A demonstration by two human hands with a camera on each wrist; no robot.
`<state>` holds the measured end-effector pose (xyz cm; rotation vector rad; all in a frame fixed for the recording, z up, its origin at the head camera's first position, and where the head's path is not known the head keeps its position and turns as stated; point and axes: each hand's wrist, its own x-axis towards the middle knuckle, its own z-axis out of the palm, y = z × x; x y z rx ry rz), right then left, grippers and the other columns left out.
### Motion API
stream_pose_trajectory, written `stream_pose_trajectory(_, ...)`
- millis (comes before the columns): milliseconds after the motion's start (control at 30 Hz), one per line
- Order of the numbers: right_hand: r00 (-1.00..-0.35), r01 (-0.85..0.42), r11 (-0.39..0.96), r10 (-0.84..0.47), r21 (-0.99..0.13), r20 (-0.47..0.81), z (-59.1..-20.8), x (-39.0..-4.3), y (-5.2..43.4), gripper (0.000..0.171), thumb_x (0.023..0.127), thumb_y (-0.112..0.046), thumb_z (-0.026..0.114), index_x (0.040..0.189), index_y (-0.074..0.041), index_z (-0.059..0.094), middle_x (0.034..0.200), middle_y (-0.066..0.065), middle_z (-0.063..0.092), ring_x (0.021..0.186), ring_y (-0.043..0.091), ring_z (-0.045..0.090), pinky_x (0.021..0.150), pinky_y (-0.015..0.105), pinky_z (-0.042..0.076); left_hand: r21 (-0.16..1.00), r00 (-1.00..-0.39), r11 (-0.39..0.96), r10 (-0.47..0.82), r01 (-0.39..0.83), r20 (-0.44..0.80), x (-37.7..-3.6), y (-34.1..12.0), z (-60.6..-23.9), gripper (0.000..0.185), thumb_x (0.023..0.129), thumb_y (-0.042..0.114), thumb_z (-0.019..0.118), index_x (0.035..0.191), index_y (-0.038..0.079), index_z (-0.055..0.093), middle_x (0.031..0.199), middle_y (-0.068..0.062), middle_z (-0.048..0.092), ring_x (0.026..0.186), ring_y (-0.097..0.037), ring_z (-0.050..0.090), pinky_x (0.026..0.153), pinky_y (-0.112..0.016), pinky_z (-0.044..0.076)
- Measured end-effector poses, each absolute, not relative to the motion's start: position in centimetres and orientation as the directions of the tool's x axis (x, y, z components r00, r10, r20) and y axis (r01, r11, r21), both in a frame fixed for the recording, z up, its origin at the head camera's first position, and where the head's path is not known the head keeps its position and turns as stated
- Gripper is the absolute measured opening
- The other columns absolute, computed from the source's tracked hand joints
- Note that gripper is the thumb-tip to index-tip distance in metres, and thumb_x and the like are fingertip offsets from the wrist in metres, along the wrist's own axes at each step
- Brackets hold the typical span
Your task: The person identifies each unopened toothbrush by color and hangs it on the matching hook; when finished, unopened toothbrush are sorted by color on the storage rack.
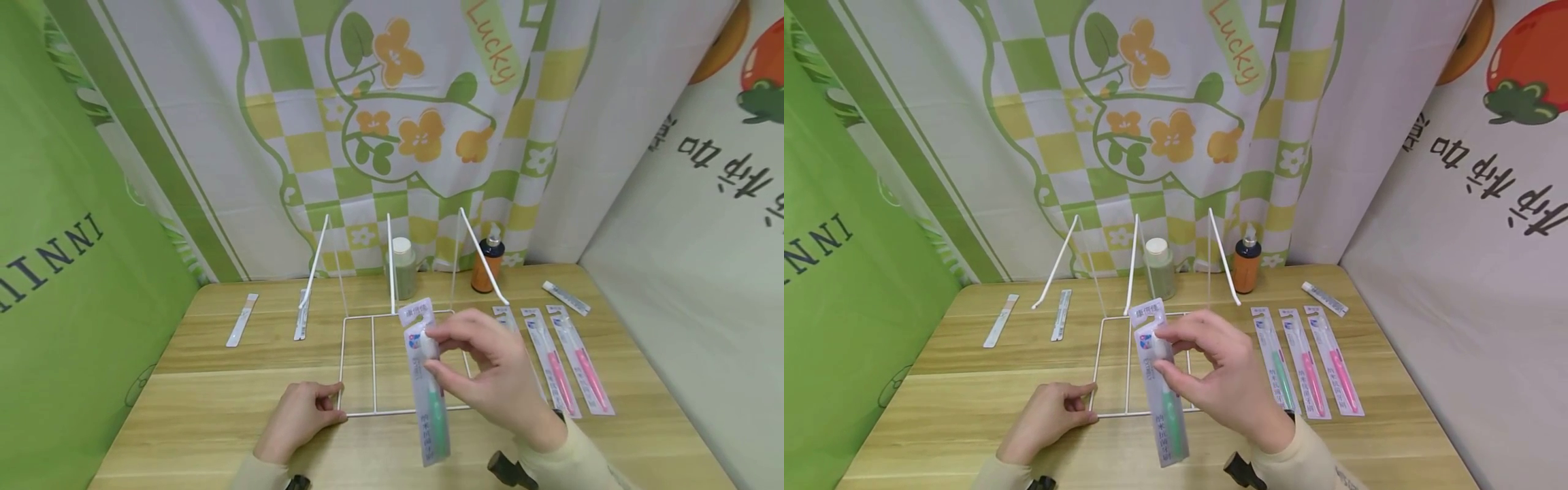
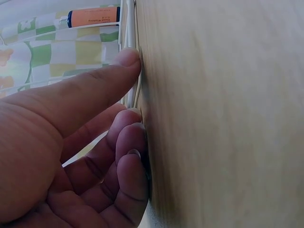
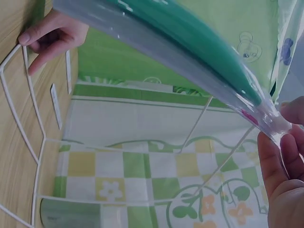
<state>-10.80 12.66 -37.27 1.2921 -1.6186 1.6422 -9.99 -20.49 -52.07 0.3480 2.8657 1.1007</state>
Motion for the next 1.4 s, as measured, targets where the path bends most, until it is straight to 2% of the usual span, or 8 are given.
stream_pose_trajectory(100,-0.396,-0.87,-0.204,-0.252,-0.448,0.883,-36.9,-10.6,12.0,0.031,0.091,0.004,0.083,0.117,0.015,0.069,0.105,0.024,0.066,0.091,0.024,0.07,0.078,0.029,0.063,0.665,-0.973,0.721,0.227,0.192,0.035,-10.0,-20.5,-52.1,0.051,0.078,0.018,0.098,0.123,0.002,0.08,0.072,0.016,0.063,0.063,0.001,0.053,0.06,-0.023,0.047)
stream_pose_trajectory(333,-0.379,-0.889,-0.172,-0.247,-0.425,0.892,-36.5,-10.7,10.8,0.031,0.089,0.004,0.084,0.116,0.013,0.071,0.105,0.022,0.067,0.089,0.024,0.069,0.078,0.028,0.062,0.67,-0.974,0.718,0.223,0.187,0.033,-10.0,-20.5,-52.0,0.051,0.078,0.018,0.098,0.123,0.002,0.08,0.072,0.016,0.063,0.063,0.001,0.054,0.059,-0.023,0.047)
stream_pose_trajectory(633,-0.374,-0.922,0.0,-0.262,-0.387,0.89,-36.6,-11.0,10.3,0.025,0.099,-0.014,0.081,0.117,0.003,0.075,0.104,0.013,0.07,0.085,0.02,0.07,0.08,0.024,0.06,0.67,-0.974,0.718,0.225,0.19,0.036,-10.0,-20.5,-52.0,0.049,0.078,0.019,0.098,0.122,0.003,0.081,0.071,0.017,0.063,0.062,0.001,0.053,0.06,-0.023,0.047)
stream_pose_trajectory(1167,-0.358,-0.933,0.059,-0.267,-0.356,0.895,-37.4,-12.6,9.8,0.024,0.099,-0.014,0.081,0.117,0.002,0.075,0.104,0.01,0.071,0.085,0.019,0.068,0.078,0.027,0.06,0.671,-0.976,0.718,0.212,0.184,0.041,-10.0,-20.5,-52.0,0.049,0.077,0.018,0.099,0.121,0.003,0.081,0.071,0.016,0.062,0.062,0.001,0.053,0.06,-0.023,0.047)
stream_pose_trajectory(1400,-0.331,-0.944,0.086,-0.251,-0.319,0.91,-37.8,-13.9,9.5,0.026,0.094,-0.008,0.083,0.116,0.004,0.075,0.102,0.012,0.071,0.084,0.022,0.069,0.079,0.027,0.061,0.666,-0.976,0.723,0.214,0.185,0.04,-10.0,-20.5,-52.1,0.049,0.078,0.018,0.098,0.121,0.003,0.082,0.072,0.016,0.062,0.063,0.001,0.053,0.061,-0.023,0.047)
